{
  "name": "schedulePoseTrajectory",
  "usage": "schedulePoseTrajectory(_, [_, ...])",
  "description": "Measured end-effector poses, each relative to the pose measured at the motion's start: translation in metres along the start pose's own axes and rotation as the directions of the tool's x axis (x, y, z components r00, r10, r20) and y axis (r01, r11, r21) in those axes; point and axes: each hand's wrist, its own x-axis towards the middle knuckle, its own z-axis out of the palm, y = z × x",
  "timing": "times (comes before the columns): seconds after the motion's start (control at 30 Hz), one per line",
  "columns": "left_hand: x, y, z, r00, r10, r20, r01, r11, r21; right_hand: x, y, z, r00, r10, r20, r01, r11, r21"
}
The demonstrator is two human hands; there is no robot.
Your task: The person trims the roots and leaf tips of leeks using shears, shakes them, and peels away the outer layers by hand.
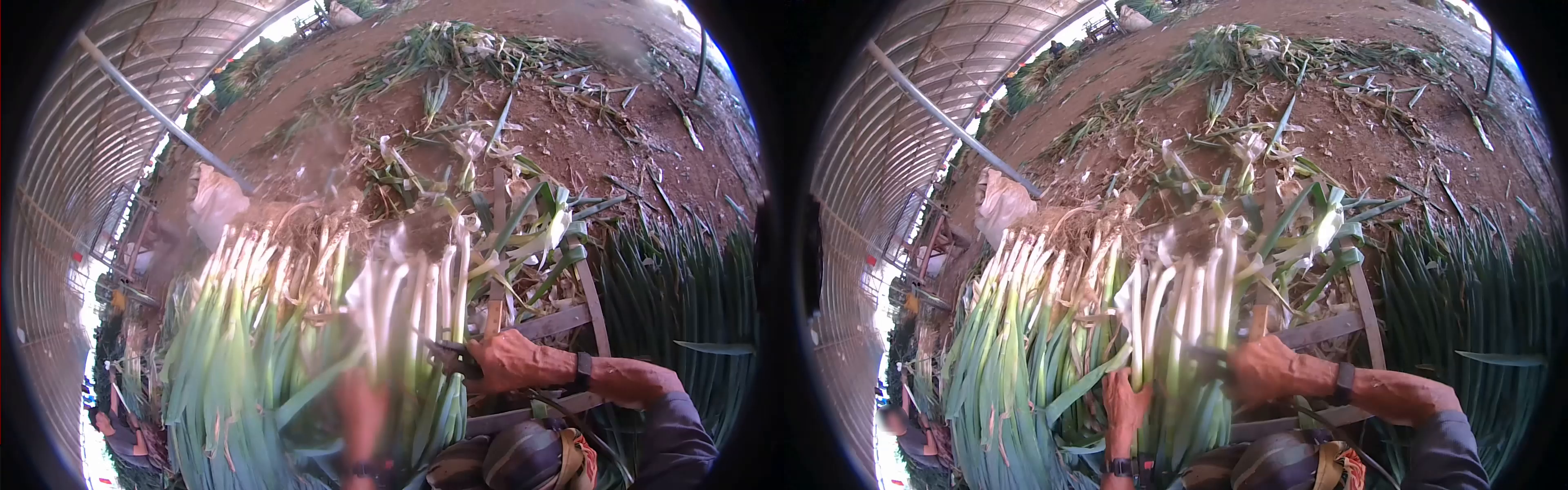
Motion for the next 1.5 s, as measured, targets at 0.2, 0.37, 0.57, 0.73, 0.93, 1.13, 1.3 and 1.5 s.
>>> schedulePoseTrajectory(0.2, [0.064, 0.024, -0.001, 0.966, -0.175, 0.189, 0.206, 0.965, -0.160, -0.004, 0.019, 0.003, 0.985, 0.154, -0.077, -0.153, 0.988, 0.009])
schedulePoseTrajectory(0.37, [0.076, 0.034, -0.002, 0.904, -0.188, 0.384, 0.304, 0.914, -0.268, -0.021, 0.024, 0.005, 0.979, 0.182, -0.091, -0.178, 0.983, 0.048])
schedulePoseTrajectory(0.57, [0.062, 0.088, -0.013, 0.856, -0.156, 0.492, 0.284, 0.939, -0.196, -0.060, 0.030, 0.011, 0.963, 0.253, -0.094, -0.249, 0.967, 0.056])
schedulePoseTrajectory(0.73, [0.035, 0.116, 0.012, 0.893, -0.102, 0.438, 0.123, 0.992, -0.020, -0.082, 0.028, 0.018, 0.961, 0.217, -0.172, -0.213, 0.976, 0.045])
schedulePoseTrajectory(0.93, [0.017, 0.131, 0.029, 0.960, -0.045, 0.277, 0.016, 0.994, 0.104, -0.082, 0.029, 0.025, 0.924, 0.215, -0.317, -0.230, 0.973, -0.010])
schedulePoseTrajectory(1.13, [0.050, 0.115, 0.025, 0.916, -0.200, 0.349, 0.211, 0.978, 0.007, -0.103, 0.045, 0.029, 0.858, 0.343, -0.384, -0.368, 0.930, 0.008])
schedulePoseTrajectory(1.3, [0.054, 0.121, 0.031, 0.908, -0.234, 0.347, 0.207, 0.972, 0.114, -0.116, 0.063, 0.039, 0.850, 0.324, -0.416, -0.354, 0.935, 0.003])
schedulePoseTrajectory(1.5, [0.051, 0.114, 0.037, 0.943, -0.171, 0.284, 0.180, 0.984, -0.004, -0.117, 0.073, 0.042, 0.851, 0.380, -0.362, -0.369, 0.924, 0.104])
